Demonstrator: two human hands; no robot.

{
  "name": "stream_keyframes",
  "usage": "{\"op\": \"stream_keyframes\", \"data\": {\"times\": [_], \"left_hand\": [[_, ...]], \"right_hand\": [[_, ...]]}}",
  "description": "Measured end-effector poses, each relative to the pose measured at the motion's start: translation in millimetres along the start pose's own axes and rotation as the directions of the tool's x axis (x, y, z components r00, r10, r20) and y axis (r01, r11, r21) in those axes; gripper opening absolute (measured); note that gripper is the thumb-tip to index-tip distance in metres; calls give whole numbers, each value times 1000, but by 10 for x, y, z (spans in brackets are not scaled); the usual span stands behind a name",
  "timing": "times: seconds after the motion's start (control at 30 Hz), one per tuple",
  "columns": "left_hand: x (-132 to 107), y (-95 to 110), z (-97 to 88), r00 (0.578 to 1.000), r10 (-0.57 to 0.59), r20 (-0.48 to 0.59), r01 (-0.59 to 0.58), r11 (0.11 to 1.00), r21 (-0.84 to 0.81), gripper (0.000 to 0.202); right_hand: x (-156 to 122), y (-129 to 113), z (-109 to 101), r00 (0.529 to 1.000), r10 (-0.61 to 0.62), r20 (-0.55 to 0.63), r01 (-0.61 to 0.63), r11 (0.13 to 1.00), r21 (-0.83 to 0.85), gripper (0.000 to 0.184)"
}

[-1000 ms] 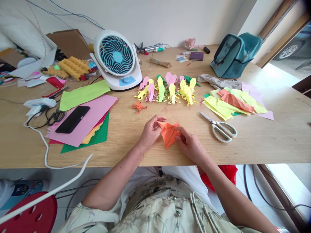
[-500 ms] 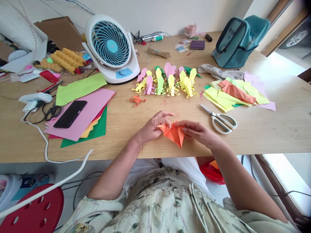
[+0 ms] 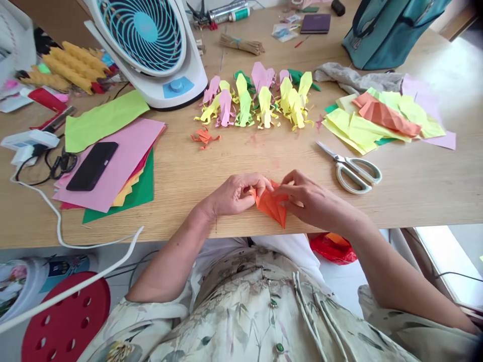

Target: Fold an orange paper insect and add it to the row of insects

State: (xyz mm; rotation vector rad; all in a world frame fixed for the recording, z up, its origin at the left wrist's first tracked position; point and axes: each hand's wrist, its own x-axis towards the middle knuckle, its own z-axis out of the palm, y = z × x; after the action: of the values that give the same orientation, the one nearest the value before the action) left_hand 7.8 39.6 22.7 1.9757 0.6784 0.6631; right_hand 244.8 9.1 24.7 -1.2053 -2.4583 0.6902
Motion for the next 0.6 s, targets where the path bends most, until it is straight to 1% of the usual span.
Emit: {"op": "stream_keyframes", "data": {"times": [0.03, 0.07, 0.13, 0.2, 0.3, 0.4, 0.5, 0.6], "left_hand": [[2, -14, 11, 1000, -27, -6, 27, 1000, -11, 19], [4, -31, 20, 999, -48, -13, 48, 999, -17, 18], [8, -67, 35, 998, -65, -21, 65, 998, -25, 18], [15, -87, 43, 998, -53, -14, 53, 998, -19, 23], [30, -60, 33, 1000, -13, 13, 12, 999, 47, 29], [39, 3, -11, 995, 13, 96, -28, 987, 161, 29], [35, 28, -85, 983, 29, 180, -76, 962, 263, 19], [27, 2, -165, 977, 14, 213, -86, 940, 331, 8]], "right_hand": [[-1, -20, 25, 999, -29, -39, 27, 999, -39, 21], [4, -30, 46, 997, -62, -53, 60, 997, -53, 19], [24, -20, 75, 992, -125, -19, 124, 992, -27, 21], [47, 11, 85, 986, -165, 27, 164, 986, 31, 23], [64, 56, 80, 987, -160, 29, 158, 985, 76, 20], [57, 69, 94, 990, -138, 22, 136, 987, 86, 18], [42, 56, 140, 992, -130, 1, 129, 989, 65, 17], [28, 31, 185, 995, -98, -10, 98, 995, 14, 15]]}}
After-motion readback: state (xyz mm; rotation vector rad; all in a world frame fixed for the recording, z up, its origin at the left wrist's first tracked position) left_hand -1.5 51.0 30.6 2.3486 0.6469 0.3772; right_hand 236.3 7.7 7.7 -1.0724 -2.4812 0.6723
